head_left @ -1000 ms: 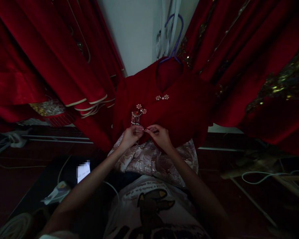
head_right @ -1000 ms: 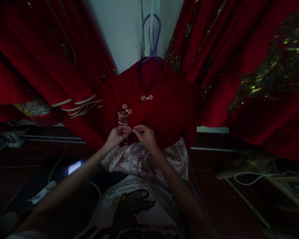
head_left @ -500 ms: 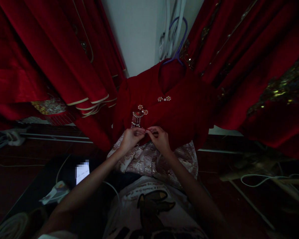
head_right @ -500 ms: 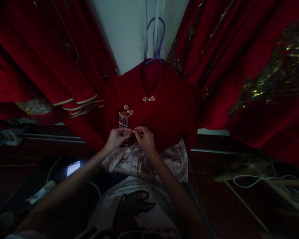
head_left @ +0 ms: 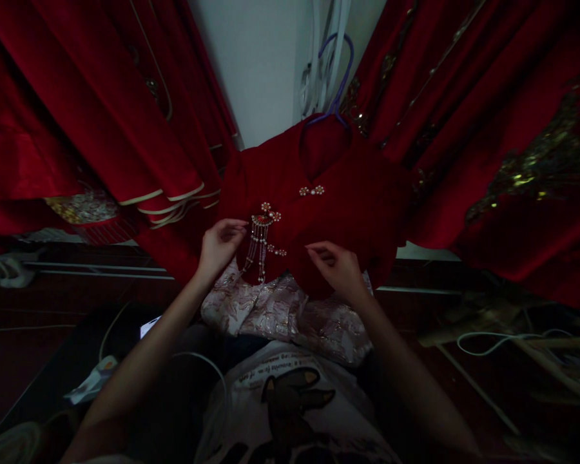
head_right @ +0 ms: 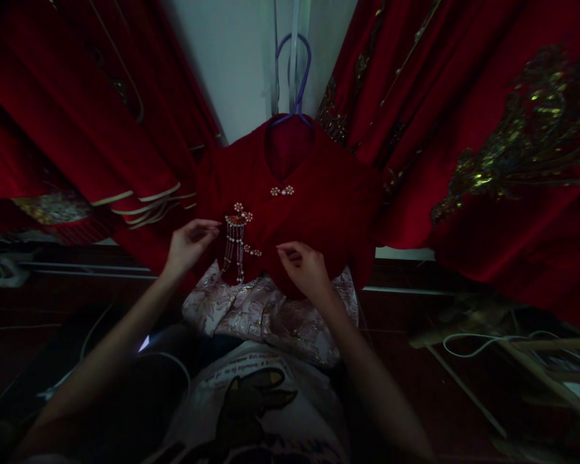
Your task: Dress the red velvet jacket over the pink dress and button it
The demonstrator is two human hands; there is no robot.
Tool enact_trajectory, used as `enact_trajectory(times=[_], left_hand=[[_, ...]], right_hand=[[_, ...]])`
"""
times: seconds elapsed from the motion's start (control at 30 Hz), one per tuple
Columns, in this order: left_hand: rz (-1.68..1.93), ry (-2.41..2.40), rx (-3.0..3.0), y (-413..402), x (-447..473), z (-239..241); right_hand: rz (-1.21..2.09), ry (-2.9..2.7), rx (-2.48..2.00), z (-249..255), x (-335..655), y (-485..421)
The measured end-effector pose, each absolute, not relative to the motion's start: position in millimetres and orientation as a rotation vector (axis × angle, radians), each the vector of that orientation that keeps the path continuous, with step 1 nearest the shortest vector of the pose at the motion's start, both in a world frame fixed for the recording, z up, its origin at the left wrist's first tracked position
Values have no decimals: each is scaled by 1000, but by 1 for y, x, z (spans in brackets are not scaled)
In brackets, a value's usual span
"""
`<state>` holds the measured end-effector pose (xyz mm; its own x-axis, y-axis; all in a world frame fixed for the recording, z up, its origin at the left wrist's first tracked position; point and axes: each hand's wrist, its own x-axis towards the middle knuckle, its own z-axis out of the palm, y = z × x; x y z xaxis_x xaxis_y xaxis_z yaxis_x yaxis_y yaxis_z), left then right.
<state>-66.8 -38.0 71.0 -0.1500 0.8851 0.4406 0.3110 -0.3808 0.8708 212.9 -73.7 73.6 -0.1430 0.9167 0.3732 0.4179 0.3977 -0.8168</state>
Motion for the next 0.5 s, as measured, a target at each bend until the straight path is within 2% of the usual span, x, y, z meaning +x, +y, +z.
enact_trajectory(times=[0.1,0.17,0.33,0.5], left_hand=[[1625,1387,1651,-40,-73,82],[1517,1351,1743,-43,-68,79],[1134,1319,2092,-50,-40,48],[1077,1403,2307,-54,-26,24]], right_hand=[[699,-1646,-1193,81,228,-74],[726,-1602,-1177,77,225,-70],[835,-1670,-1137,44,189,-66],[862,-1729,-1038,16,168,-66]])
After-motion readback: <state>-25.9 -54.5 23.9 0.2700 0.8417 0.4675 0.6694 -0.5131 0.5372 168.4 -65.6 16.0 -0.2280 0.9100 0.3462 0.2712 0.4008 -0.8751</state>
